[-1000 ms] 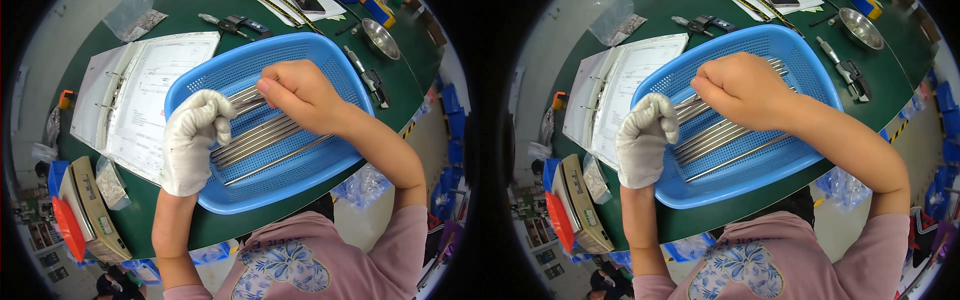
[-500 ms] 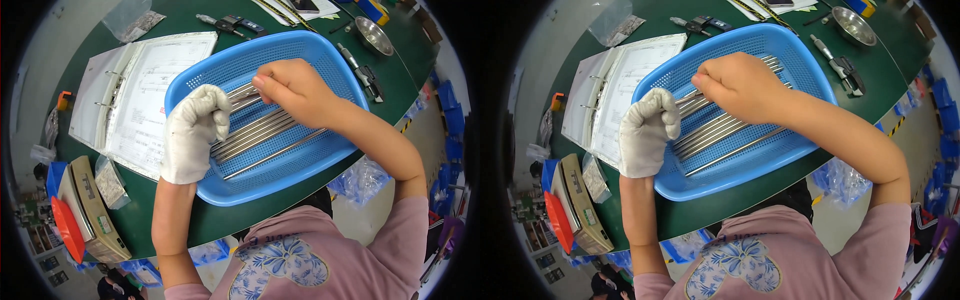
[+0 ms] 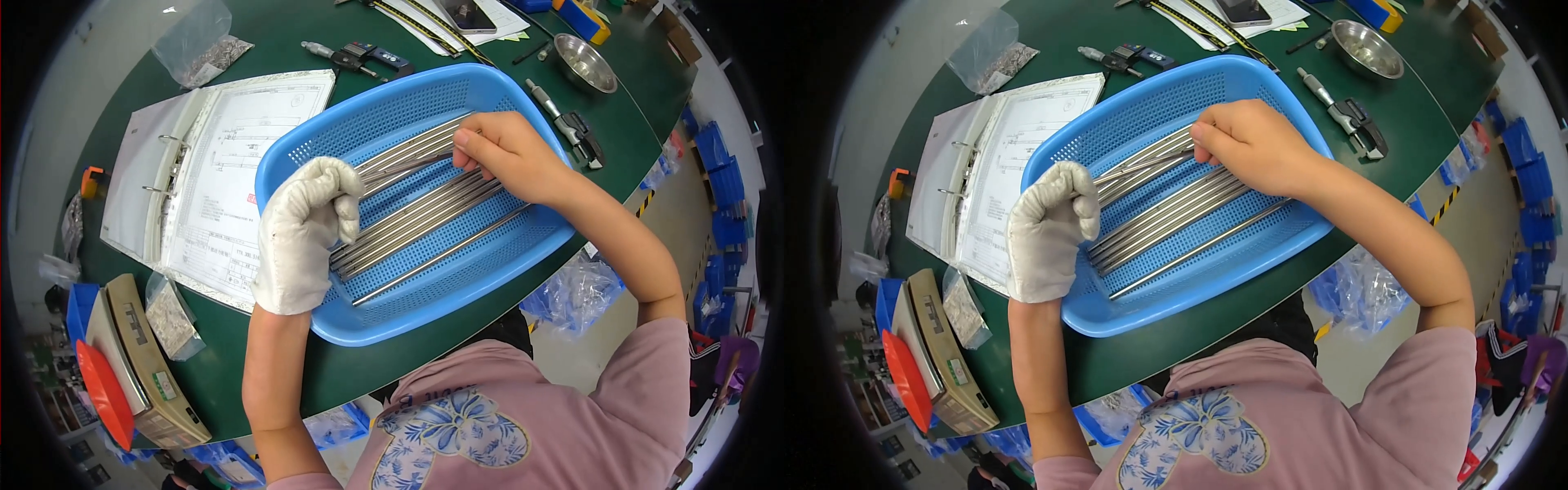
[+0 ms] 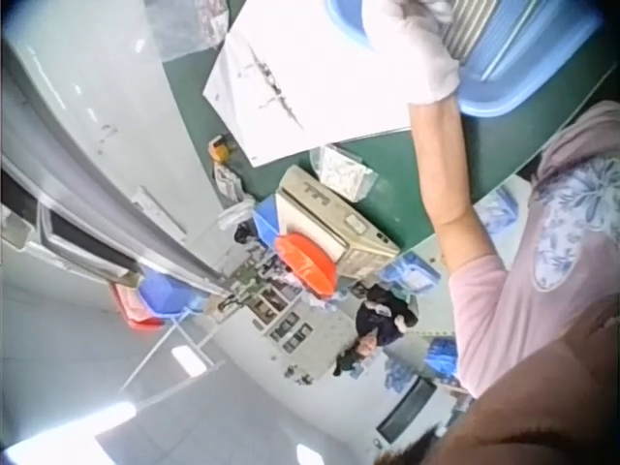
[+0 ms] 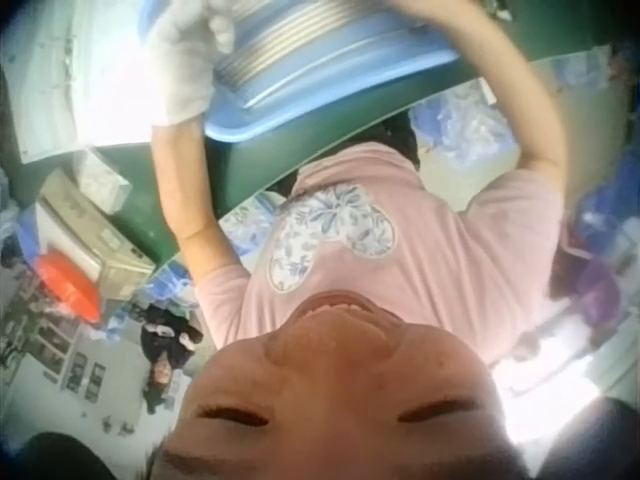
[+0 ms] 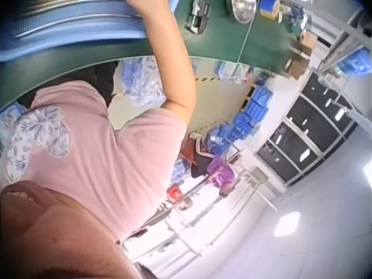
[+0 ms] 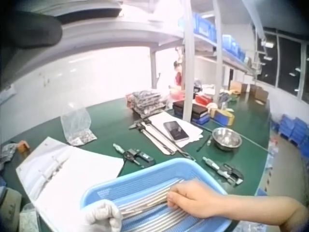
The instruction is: Measuring and inspecting metal rods using a digital caliper at a factory workbench.
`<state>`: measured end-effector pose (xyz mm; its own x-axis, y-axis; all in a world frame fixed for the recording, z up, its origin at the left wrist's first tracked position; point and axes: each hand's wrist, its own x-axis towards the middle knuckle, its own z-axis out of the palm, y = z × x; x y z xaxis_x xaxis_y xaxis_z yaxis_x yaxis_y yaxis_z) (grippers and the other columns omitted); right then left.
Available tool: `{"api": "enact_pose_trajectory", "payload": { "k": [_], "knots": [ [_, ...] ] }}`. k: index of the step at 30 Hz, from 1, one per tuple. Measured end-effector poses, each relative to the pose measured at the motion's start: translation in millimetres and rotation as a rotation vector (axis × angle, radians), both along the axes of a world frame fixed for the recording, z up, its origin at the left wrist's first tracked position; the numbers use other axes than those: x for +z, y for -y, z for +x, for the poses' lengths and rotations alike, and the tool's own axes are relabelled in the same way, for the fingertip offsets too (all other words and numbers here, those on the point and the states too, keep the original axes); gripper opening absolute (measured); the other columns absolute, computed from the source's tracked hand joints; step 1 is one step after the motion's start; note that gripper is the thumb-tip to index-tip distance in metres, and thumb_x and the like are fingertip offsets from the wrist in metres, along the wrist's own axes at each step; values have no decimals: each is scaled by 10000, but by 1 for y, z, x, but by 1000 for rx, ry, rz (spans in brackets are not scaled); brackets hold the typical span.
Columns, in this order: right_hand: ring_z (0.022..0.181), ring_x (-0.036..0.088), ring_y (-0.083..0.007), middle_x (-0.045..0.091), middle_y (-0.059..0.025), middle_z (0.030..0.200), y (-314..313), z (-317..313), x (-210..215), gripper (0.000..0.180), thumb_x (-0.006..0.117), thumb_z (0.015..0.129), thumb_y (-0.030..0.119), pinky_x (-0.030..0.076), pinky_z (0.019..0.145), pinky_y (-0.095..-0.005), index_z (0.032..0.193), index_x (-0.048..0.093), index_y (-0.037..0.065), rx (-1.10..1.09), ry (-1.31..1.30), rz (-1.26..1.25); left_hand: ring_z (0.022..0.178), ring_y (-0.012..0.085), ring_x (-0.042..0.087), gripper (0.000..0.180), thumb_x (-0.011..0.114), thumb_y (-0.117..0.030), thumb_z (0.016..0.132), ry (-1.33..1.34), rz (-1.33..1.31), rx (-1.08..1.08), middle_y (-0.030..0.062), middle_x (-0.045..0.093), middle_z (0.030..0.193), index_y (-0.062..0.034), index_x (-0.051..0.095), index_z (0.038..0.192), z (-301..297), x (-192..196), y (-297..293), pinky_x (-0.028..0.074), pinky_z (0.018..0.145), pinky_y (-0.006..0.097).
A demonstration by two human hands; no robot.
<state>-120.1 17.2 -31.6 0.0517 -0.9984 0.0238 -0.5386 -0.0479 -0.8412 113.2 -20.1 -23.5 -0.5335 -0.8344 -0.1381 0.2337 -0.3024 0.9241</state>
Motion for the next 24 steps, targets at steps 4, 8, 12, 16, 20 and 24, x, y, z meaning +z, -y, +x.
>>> {"api": "enact_pose_trajectory", "payload": {
  "k": [4, 8, 12, 16, 20, 24],
  "knots": [
    [629, 573, -170, 600, -74, 652, 0, -4, -2, 312, 449, 868, 245, 438, 595, -302, 739, 607, 10, 21, -6, 17, 566, 101, 433, 221, 391, -138, 878, 10, -11, -10, 25, 479, 636, 1, 544, 801, -1, -1, 0, 361, 540, 218],
    [594, 551, -207, 572, -73, 618, 0, -4, -2, 315, 433, 864, 264, 422, 582, -339, 721, 606, 43, 54, -156, -48, 542, 123, 436, 218, 433, -193, 862, 28, -26, -2, 39, 471, 633, -8, 516, 782, -1, -2, 0, 358, 504, 222],
    [583, 539, -228, 560, -70, 607, -1, -4, 0, 314, 432, 860, 272, 419, 583, -350, 707, 598, 53, 85, -257, -165, 565, 103, 432, 221, 394, -148, 876, 19, 6, -4, 26, 478, 635, -1, 543, 803, -2, -1, -2, 358, 539, 221],
    [571, 526, -171, 555, -52, 615, 14, -6, 1, 310, 450, 859, 266, 417, 554, -315, 699, 570, 30, 37, 44, 166, 563, 99, 431, 216, 395, -146, 876, 48, 5, 1, 23, 475, 632, -7, 540, 799, 1, -1, 1, 354, 533, 216],
    [643, 573, -284, 591, -100, 670, 10, 2, 6, 287, 454, 842, 272, 444, 601, -401, 719, 586, 48, 10, -171, -4, 557, 92, 428, 205, 412, -155, 874, 79, -31, 21, 16, 468, 621, -12, 537, 796, -2, 3, -1, 347, 523, 204],
    [665, 562, -361, 593, -144, 713, -1, 13, 2, 286, 443, 845, 252, 438, 597, -469, 718, 576, 34, 48, -524, -402, 546, 81, 432, 201, 464, -184, 868, 88, -19, 5, 12, 472, 622, -1, 542, 842, 1, 3, 0, 347, 508, 194]
  ]
}}
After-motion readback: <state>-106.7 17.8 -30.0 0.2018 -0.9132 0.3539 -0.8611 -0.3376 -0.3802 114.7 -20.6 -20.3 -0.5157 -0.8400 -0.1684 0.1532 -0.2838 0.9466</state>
